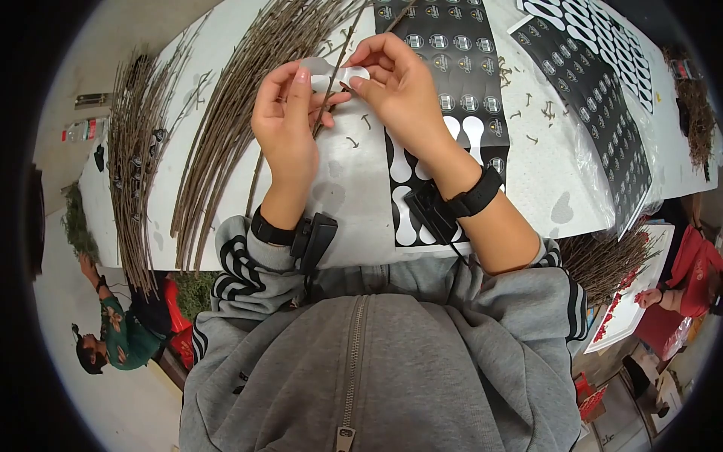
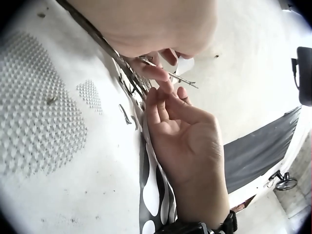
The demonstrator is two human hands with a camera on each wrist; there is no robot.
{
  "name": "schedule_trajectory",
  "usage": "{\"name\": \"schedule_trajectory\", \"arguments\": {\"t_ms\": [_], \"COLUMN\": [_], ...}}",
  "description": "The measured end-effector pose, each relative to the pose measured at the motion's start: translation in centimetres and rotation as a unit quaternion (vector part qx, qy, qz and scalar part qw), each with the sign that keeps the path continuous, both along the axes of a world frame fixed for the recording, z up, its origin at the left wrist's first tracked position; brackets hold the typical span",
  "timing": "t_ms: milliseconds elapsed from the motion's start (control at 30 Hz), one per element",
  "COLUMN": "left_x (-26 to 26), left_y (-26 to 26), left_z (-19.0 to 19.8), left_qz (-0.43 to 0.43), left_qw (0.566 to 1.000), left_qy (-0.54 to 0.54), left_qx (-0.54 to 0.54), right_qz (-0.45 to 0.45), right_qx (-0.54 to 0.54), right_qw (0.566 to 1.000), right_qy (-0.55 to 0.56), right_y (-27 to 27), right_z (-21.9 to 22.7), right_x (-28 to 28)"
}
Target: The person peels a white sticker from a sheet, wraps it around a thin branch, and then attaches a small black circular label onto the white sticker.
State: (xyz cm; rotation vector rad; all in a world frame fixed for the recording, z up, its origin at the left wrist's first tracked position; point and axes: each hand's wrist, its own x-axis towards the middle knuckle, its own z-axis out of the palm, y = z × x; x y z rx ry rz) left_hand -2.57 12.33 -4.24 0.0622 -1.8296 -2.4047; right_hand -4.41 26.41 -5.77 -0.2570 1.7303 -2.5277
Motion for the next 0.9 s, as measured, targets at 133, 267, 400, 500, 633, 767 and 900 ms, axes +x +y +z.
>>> {"name": "schedule_trajectory", "arguments": {"t_ms": [133, 267, 400, 500, 633, 767, 900], "left_x": [-0.2, -0.4, 0.2, 0.4, 0.4, 0.6, 0.5], "left_y": [-0.1, -0.1, 0.0, 0.1, 0.0, 0.0, 0.1], "left_z": [-0.2, -0.4, 0.1, 0.4, 0.9, 0.9, 0.3], "left_qz": [0.041, 0.021, -0.014, -0.033, -0.058, -0.091, -0.090], "left_qw": [0.999, 0.999, 0.999, 0.996, 0.992, 0.987, 0.992], "left_qy": [-0.003, -0.013, -0.024, -0.061, -0.095, -0.117, -0.086], "left_qx": [0.010, 0.029, 0.031, 0.048, 0.062, 0.066, 0.029], "right_qz": [0.013, 0.060, 0.135, 0.165, 0.159, 0.085, 0.026], "right_qx": [0.053, 0.160, 0.215, 0.249, 0.346, 0.429, 0.443], "right_qw": [0.997, 0.978, 0.958, 0.944, 0.907, 0.851, 0.797], "right_qy": [0.050, 0.123, 0.130, 0.139, 0.179, 0.292, 0.410], "right_y": [0.2, 1.6, 3.2, 3.9, 4.5, 3.9, 2.6], "right_z": [1.2, 2.2, 3.7, 4.5, 5.7, 6.4, 6.1], "right_x": [0.4, -0.2, -0.4, -0.6, -0.3, 0.4, -0.1]}}
